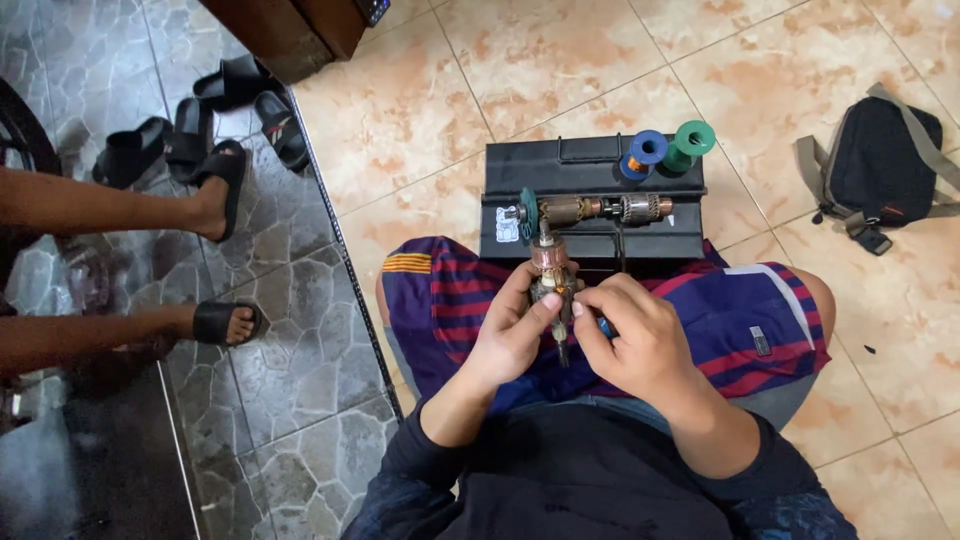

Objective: Manually winding or repairing a motor armature using hand tools.

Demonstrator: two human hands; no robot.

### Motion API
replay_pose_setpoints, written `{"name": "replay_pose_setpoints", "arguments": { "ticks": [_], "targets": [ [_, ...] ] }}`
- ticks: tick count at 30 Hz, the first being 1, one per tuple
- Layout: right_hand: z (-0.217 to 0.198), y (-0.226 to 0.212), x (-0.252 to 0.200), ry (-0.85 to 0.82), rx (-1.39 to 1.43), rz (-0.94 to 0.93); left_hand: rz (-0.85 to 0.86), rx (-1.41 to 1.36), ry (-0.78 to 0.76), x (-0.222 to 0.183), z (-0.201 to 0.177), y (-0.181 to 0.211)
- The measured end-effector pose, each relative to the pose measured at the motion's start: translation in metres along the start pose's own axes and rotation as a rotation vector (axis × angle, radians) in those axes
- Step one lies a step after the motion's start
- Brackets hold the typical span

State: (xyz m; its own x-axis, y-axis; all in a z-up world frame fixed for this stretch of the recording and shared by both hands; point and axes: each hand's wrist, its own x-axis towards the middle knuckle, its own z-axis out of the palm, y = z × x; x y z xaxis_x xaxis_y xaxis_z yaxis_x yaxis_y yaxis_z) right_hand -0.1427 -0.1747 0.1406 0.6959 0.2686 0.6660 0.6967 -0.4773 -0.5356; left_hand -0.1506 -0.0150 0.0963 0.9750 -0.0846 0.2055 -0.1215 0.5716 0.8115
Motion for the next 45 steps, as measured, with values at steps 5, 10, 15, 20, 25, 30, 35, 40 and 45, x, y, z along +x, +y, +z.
{"name": "replay_pose_setpoints", "arguments": {
  "ticks": [5, 10, 15, 20, 25, 30, 35, 40, 45],
  "targets": [
    [0.006, -0.003, -0.002, -0.055, -0.017, 0.001, -0.037, 0.048, 0.043, 0.001, -0.003, 0.0],
    [0.011, -0.01, -0.001, -0.083, -0.021, -0.01, -0.045, -0.055, 0.164, 0.004, -0.003, -0.01],
    [0.017, 0.006, -0.018, -0.073, 0.03, 0.054, -0.079, -0.14, 0.24, 0.008, -0.002, -0.009],
    [0.017, 0.008, -0.021, -0.066, 0.054, 0.043, -0.076, -0.188, 0.271, 0.015, -0.003, -0.016],
    [0.017, 0.017, -0.025, -0.068, 0.107, 0.032, -0.07, -0.165, 0.292, 0.021, 0.003, -0.007],
    [0.006, 0.033, -0.024, -0.189, 0.275, 0.087, -0.095, -0.251, 0.329, 0.025, -0.003, -0.006],
    [0.014, 0.059, -0.039, -0.26, 0.541, 0.21, -0.118, -0.254, 0.281, 0.03, -0.006, -0.002],
    [0.025, 0.076, -0.034, -0.249, 0.757, 0.302, -0.171, -0.323, 0.223, 0.045, -0.008, -0.002],
    [0.035, 0.108, -0.034, -0.267, 0.394, 0.316, -0.204, -0.337, 0.216, 0.066, -0.016, -0.017]
  ]
}}
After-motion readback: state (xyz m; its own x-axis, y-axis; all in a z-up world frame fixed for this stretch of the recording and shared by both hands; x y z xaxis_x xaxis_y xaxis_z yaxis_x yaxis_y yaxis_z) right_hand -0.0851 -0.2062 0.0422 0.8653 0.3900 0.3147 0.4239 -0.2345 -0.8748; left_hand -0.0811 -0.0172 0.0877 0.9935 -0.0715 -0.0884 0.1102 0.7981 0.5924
